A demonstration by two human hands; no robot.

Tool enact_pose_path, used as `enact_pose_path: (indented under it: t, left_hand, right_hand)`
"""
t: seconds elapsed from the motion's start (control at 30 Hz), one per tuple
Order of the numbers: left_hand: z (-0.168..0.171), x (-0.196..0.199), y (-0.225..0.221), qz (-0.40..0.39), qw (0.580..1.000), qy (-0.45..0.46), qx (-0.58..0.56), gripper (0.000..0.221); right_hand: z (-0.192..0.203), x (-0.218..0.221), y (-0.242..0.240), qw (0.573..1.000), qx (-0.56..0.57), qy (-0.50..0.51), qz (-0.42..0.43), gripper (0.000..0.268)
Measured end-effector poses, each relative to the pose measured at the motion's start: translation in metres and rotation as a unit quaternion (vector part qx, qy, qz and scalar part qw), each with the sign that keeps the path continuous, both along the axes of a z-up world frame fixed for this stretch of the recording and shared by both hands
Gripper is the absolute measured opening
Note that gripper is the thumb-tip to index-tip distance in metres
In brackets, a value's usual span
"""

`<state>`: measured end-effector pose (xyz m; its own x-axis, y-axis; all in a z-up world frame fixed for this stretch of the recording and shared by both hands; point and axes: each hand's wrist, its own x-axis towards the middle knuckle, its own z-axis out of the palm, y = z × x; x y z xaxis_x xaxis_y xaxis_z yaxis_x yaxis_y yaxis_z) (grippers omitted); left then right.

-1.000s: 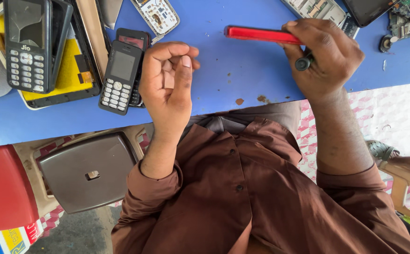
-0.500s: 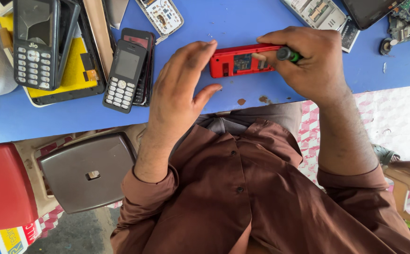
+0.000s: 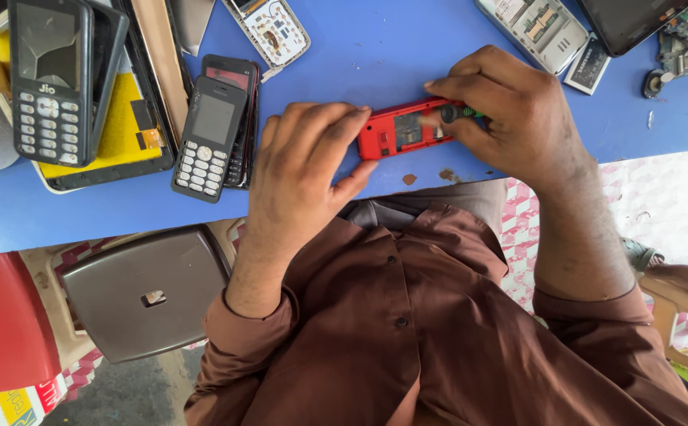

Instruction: The person uses a green-handled screwdriver to remove and reinsert screws on a red mobile phone. The person repeatedly picks up screws from the table and secures them into the phone's back casing.

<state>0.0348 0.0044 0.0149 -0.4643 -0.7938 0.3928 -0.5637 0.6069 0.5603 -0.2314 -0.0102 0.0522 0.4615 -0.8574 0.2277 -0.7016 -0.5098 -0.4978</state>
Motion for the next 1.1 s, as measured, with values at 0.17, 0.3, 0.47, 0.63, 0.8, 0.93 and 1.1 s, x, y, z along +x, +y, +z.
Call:
enact_pose_path:
  t: [0.17,0.3,0.47,0.63,0.8,0.93,1.1]
  left_hand:
    - [-0.004,-0.008,0.0,-0.001,0.999,-0.034,-0.014,0.058]
    - [-0.004,-0.006,-0.001,0.012,1.0,-0.003,-0.007,0.058]
    - [-0.002,0.003,0.003,0.038,0.999,0.018,0.027,0.04]
    - [0.002,-0.005,0.001,0.033,0.999,-0.028,0.018,0.05]
    - [0.002,-0.019,-0.001,0.063,0.996,-0.065,0.009,0.053]
    - [0.002,-0.028,-0.002,0.079,0.995,-0.063,0.003,0.041]
    - [0.004,-0.035,-0.008,0.087,0.995,-0.055,-0.007,0.029]
  right_hand:
    - [0.002,-0.004,0.0,0.995,-0.054,0.072,0.032,0.072]
    - [-0.008,-0.019,0.002,0.995,-0.078,0.044,0.03,0.056]
    - [-0.032,-0.043,0.001,0.993,-0.114,-0.035,0.014,0.057]
    - [-0.046,-0.059,0.01,0.988,-0.12,-0.079,-0.047,0.048]
    - [-0.049,-0.063,0.013,0.986,-0.119,-0.101,-0.061,0.047]
    - [-0.046,-0.061,0.014,0.985,-0.111,-0.104,-0.075,0.047]
    - [-0.044,-0.06,0.018,0.981,-0.097,-0.104,-0.129,0.047]
